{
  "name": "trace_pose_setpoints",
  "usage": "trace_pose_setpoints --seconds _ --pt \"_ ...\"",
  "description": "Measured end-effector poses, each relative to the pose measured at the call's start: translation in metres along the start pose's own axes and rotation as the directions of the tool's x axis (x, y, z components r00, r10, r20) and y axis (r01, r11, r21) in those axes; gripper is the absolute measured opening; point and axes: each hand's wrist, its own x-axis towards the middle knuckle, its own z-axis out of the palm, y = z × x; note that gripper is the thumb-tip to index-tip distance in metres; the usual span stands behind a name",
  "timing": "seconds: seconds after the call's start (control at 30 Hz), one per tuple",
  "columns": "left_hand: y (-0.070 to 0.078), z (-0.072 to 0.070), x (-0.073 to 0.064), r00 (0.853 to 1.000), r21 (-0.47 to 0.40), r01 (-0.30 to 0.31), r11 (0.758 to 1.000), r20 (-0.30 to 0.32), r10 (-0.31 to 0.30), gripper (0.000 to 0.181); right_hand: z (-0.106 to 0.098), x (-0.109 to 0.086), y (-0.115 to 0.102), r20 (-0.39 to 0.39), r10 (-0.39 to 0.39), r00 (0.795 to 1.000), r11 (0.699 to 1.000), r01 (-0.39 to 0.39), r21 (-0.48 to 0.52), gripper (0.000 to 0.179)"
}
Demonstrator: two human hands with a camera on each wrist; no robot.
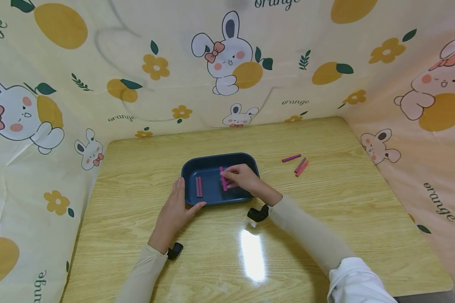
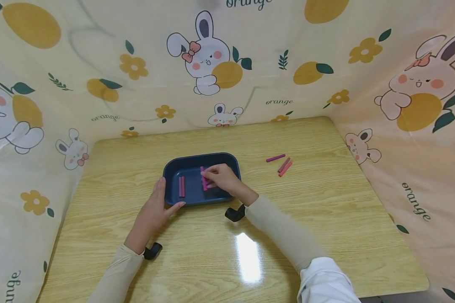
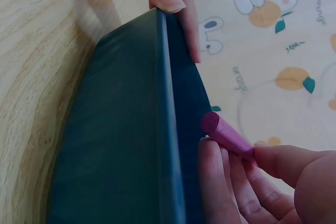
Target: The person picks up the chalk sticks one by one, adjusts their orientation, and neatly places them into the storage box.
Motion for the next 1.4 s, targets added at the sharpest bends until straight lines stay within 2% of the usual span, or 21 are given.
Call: trace_pose_setpoints --seconds 0.4,0.9,1.2,1.4 --pt "0.0 0.0 0.0 1.0 -0.009 0.007 1.0 0.001 -0.007 0.108 0.014 0.016 0.009 0.007 0.038 0.999 0.999 -0.038 -0.003 0.03" --pt "-0.002 0.001 0.0 1.0 -0.009 -0.007 1.0 -0.02 0.006 0.108 0.037 0.038 0.017 -0.03 0.125 0.992 0.992 -0.126 -0.024 0.024" --pt "-0.001 0.002 0.001 1.0 -0.007 -0.009 1.0 -0.008 0.009 0.108 0.045 0.045 0.022 -0.005 0.153 0.988 0.988 -0.153 0.022 0.022" --pt "0.0 0.001 0.001 1.0 -0.021 -0.014 1.0 -0.019 0.014 0.107 0.047 0.047 0.023 -0.038 0.174 0.984 0.985 -0.175 -0.004 0.02"
